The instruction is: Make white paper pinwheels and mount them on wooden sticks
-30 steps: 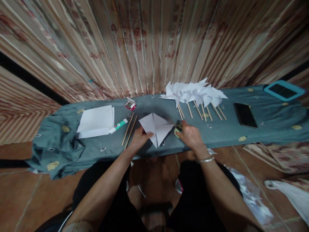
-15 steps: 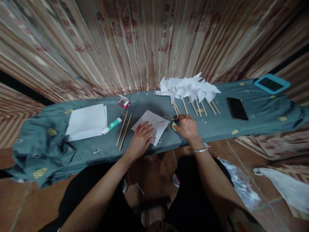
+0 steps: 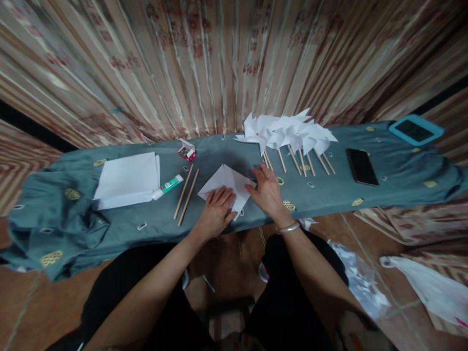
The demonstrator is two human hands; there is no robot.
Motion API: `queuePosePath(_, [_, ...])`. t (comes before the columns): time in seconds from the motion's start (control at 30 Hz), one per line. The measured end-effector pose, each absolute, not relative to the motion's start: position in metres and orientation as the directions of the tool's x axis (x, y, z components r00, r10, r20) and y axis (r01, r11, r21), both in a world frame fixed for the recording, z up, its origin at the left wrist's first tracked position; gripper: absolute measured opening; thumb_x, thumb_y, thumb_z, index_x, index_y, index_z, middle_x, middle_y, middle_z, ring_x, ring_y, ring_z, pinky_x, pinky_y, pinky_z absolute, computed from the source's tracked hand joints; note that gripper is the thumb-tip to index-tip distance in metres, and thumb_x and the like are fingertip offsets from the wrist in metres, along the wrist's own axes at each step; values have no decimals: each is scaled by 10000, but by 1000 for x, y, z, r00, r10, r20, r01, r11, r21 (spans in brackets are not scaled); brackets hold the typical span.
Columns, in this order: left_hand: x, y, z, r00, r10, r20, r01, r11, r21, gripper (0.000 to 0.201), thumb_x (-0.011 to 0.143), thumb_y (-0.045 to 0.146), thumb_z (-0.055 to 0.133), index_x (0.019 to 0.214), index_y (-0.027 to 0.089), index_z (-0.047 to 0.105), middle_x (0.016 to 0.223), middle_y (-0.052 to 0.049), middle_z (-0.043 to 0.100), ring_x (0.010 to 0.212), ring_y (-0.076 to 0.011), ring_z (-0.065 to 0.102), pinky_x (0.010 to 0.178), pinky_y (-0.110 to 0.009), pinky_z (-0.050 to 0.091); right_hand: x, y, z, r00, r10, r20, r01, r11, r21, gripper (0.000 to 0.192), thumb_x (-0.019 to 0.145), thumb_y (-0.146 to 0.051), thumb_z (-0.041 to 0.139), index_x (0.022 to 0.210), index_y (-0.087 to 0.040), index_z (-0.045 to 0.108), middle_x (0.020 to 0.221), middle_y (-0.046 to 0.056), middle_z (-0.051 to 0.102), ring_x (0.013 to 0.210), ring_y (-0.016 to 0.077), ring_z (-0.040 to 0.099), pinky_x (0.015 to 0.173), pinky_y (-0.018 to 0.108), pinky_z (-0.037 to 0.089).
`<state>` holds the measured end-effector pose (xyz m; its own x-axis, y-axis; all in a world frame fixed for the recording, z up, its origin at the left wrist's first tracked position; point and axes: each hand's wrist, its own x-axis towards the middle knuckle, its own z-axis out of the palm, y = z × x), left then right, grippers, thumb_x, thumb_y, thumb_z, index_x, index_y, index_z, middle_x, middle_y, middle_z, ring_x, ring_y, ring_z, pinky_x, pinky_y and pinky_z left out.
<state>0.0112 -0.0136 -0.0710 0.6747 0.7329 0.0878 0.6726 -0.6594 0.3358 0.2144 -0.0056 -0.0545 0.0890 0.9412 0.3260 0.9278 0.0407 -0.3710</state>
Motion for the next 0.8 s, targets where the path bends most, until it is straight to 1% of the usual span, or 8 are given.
queuePosePath(0.17, [11,-14,-72,679,728,97,666,-666,337,481,945,319,516,1384,123,503,1498,-152,474,1453,-325,323,1184,-569,245,189,5,-70,56,951,303,929,61,-364,451,847,-243,592,1266,-75,599,1443,213,502,1271,350,493,1057,493,392])
queuePosePath(0.4, [9,-14,-72,684,723,95,656,-667,352,484,941,323,531,1377,114,507,1504,-162,464,1457,-322,315,1191,-556,238,215,0,-74,104,941,322,937,16,-349,433,849,-196,546,1260,-68,598,1448,222,491,1285,350,487,1046,499,391])
queuePosePath(0.6, [10,-14,-73,680,727,93,657,-660,365,491,932,323,543,1388,146,495,1508,-155,459,1468,-315,297,1188,-558,237,227,-4,-76,106,931,349,951,8,-309,418,855,-187,517,1259,-110,592,1458,212,489,1292,349,480,1039,526,390])
queuePosePath(0.7, [10,-14,-73,683,724,98,655,-666,357,485,934,323,539,1386,151,496,1506,-155,462,1467,-316,296,1188,-555,237,231,-5,-74,103,930,353,959,2,-285,417,851,-171,510,1253,-101,594,1454,218,494,1286,351,486,1036,522,390])
queuePosePath(0.8, [10,-15,-72,687,718,113,648,-675,354,480,941,326,527,1382,139,498,1499,-161,468,1467,-318,297,1189,-552,236,231,-8,-71,89,922,377,967,11,-255,415,855,-116,464,1245,-97,601,1447,213,504,1281,339,492,1031,509,389])
